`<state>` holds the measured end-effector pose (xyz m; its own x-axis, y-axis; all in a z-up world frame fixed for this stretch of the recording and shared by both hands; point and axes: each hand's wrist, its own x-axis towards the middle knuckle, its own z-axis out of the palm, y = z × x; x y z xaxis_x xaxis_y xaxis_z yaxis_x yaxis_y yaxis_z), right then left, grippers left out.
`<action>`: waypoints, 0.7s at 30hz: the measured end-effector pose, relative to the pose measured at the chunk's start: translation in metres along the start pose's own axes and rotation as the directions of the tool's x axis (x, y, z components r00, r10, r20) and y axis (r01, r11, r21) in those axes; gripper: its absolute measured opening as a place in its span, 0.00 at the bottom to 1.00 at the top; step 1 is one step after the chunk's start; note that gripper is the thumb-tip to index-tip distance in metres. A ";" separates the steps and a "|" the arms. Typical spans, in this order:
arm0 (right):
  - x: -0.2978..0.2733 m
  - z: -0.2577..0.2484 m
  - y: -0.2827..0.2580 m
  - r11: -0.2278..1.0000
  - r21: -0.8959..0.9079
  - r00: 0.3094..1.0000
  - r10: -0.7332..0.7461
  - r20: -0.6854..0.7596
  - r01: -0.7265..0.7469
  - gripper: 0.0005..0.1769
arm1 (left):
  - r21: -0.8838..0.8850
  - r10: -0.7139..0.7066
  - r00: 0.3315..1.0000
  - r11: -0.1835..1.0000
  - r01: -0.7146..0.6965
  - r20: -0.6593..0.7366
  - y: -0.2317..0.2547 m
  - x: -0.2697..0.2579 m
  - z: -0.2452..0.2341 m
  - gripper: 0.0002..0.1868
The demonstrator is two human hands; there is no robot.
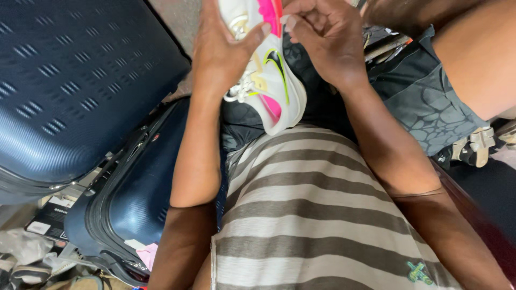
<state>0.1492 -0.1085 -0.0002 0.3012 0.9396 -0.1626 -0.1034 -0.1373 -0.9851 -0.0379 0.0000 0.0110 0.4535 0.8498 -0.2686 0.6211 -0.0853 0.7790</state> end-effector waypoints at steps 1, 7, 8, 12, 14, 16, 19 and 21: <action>0.001 0.000 -0.001 0.999 -0.049 1.000 -0.022 -0.016 0.022 0.04 | 0.018 0.016 1.000 1.000 -0.015 -0.019 0.000 0.000 0.004 0.46; -0.001 -0.004 -0.004 0.906 -0.416 0.989 -0.126 -0.079 0.082 0.03 | 0.071 0.084 0.995 0.994 -0.081 -0.048 0.000 0.003 0.018 0.42; -0.001 -0.003 -0.003 0.904 -0.422 0.990 -0.115 -0.081 0.071 0.03 | 0.094 0.084 0.995 0.992 -0.079 -0.055 0.000 0.003 0.018 0.42; 0.003 0.001 0.004 0.832 -0.536 0.975 -0.213 -0.063 0.147 0.06 | 0.166 0.115 0.991 0.981 -0.102 -0.072 0.004 0.000 0.020 0.44; 0.006 0.003 0.007 0.784 -0.591 0.959 -0.277 -0.058 0.190 0.08 | 0.206 0.078 0.995 0.977 -0.064 -0.058 0.007 0.000 0.022 0.46; 0.009 0.007 0.010 0.775 -0.605 0.954 -0.289 -0.083 0.182 0.10 | 0.205 0.066 0.996 0.977 -0.052 -0.066 0.009 -0.001 0.024 0.45; 0.010 0.012 0.008 0.730 -0.654 0.949 -0.309 -0.056 0.199 0.10 | 0.258 0.150 0.984 0.958 -0.122 -0.091 0.010 -0.001 0.023 0.48; 0.010 0.010 0.001 0.699 -0.678 0.951 -0.309 0.000 0.227 0.09 | 0.265 0.153 0.985 0.956 -0.126 -0.085 0.010 0.002 0.021 0.48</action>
<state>0.1429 -0.0960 -0.0025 0.3181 0.9361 0.1500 0.6391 -0.0949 -0.7633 -0.0177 -0.0101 0.0067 0.4872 0.8679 -0.0972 0.7063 -0.3261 0.6283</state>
